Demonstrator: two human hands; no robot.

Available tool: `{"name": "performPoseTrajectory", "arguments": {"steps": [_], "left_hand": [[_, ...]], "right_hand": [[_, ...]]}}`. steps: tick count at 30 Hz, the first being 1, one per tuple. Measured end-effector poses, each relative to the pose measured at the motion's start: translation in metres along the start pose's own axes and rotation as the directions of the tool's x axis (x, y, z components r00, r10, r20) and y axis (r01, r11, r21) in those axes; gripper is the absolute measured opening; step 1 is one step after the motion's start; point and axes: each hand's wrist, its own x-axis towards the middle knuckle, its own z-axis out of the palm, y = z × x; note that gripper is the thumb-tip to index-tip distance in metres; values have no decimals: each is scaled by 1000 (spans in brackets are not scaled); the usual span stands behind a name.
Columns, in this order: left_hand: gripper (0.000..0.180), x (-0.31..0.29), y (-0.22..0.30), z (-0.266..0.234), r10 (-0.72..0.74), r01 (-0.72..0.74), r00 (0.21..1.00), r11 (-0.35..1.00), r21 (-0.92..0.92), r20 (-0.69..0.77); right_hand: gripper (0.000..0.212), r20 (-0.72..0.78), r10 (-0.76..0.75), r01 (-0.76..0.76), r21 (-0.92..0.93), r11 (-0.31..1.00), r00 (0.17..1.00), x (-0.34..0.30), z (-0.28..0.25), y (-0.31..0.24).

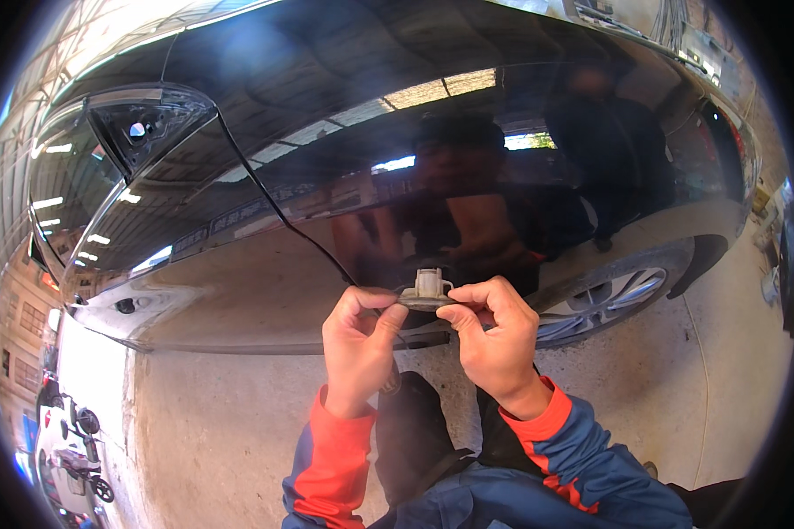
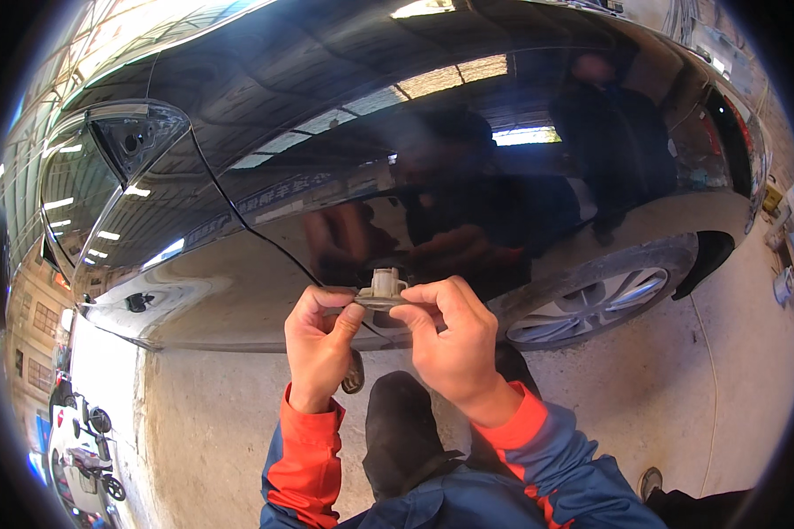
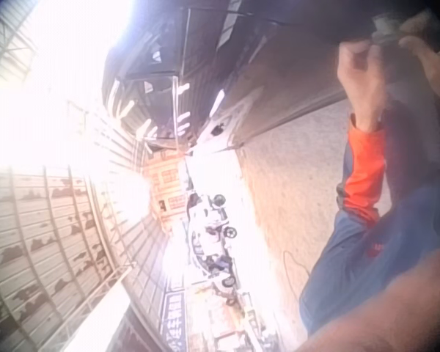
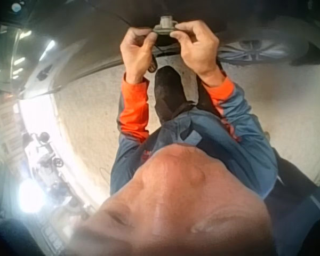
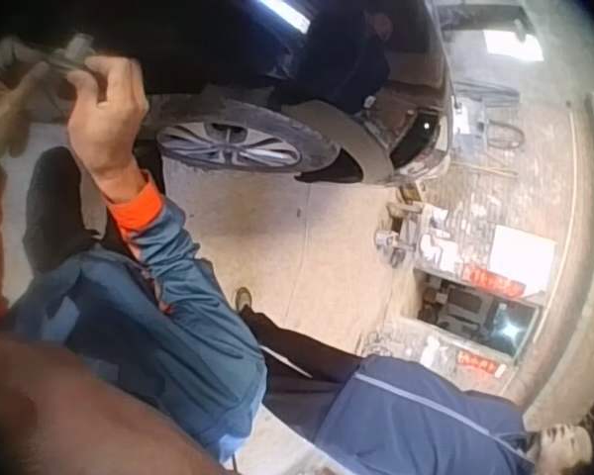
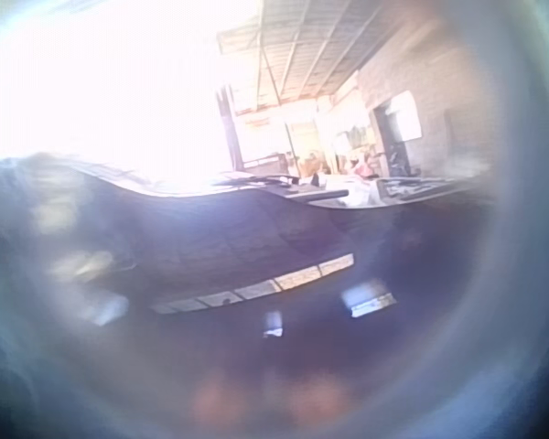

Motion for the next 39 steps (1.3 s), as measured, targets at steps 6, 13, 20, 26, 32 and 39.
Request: {"name": "performPoseTrajectory", "arguments": {"steps": [6,13,20,26,32,39], "left_hand": [[15,1,7,0,-35,35,999,999,17,7],[19,-7,11,1,-72,73,997,996,-47,22],[17,-3,0,4,-20,19,1000,998,-60,-2],[17,-16,2,-5,-10,15,1000,985,-170,28],[17,-34,10,-9,-19,23,1000,978,-207,22],[17,-41,19,-4,-70,62,997,968,-243,-21]], "right_hand": [[15,-18,-7,7,-10,1000,1000,0,2,-1],[14,-23,21,-20,54,998,1000,1,1,-5],[14,-28,-18,19,34,999,999,1,4,-1],[13,-33,61,-56,120,991,998,-9,9,-4],[13,40,92,-98,173,980,995,-20,8,-13],[13,53,121,-129,214,968,991,-22,10,-24]]}}
